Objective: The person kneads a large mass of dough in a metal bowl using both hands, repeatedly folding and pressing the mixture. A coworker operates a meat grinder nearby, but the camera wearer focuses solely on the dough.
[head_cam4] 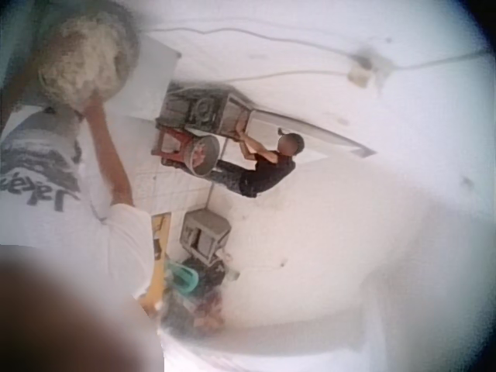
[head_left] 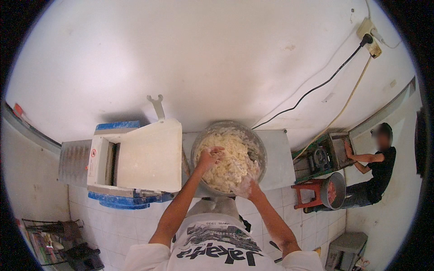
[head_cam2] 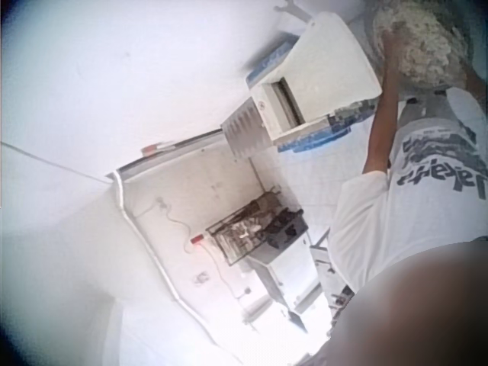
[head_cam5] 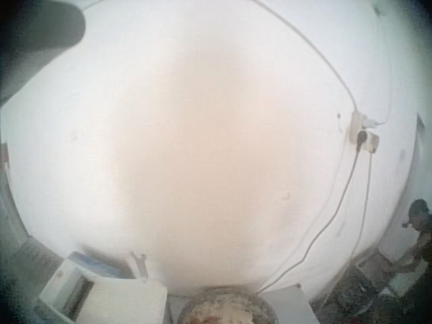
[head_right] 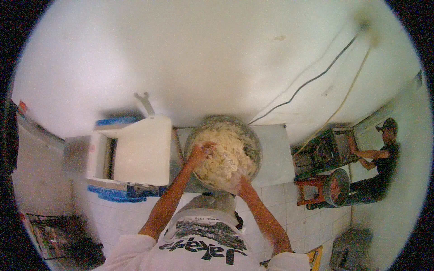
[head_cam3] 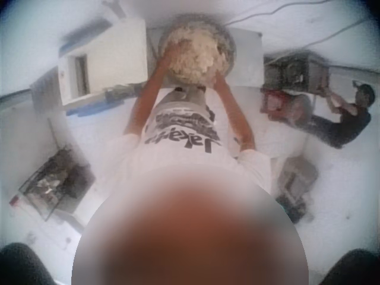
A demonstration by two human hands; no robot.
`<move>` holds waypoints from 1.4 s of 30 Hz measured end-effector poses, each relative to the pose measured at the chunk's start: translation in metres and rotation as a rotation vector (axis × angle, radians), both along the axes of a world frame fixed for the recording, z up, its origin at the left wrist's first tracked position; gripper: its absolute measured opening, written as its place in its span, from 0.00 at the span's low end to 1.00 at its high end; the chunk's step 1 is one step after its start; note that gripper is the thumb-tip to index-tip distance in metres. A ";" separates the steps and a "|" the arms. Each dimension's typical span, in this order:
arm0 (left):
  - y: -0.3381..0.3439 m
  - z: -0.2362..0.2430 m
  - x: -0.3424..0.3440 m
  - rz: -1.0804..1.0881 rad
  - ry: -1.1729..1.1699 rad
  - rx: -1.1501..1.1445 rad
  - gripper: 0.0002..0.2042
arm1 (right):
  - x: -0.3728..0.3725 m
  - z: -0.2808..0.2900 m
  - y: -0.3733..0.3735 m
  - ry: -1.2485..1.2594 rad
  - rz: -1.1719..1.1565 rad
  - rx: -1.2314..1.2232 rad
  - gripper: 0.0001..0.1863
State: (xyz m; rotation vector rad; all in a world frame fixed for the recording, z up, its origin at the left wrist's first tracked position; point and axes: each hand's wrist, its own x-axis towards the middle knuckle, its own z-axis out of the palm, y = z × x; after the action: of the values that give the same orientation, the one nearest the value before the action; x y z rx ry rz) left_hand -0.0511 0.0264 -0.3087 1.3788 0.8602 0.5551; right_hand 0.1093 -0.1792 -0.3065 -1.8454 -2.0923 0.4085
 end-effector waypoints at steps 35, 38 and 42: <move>-0.035 0.050 0.003 -0.163 -0.269 -0.137 0.18 | -0.030 0.083 0.020 2.948 -0.040 -0.014 0.43; -0.032 0.030 0.007 -0.042 -0.361 -0.252 0.16 | -0.043 0.096 0.026 2.911 -0.186 0.006 0.44; -0.019 0.014 0.014 0.059 -0.200 -0.287 0.17 | -0.040 0.054 0.032 2.766 -0.282 -0.052 0.44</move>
State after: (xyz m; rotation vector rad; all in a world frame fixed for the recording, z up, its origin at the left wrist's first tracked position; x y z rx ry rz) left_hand -0.0366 0.0073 -0.2951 1.0221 0.7863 0.5798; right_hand 0.0697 -0.1477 -0.2523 -0.1141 0.2024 1.4334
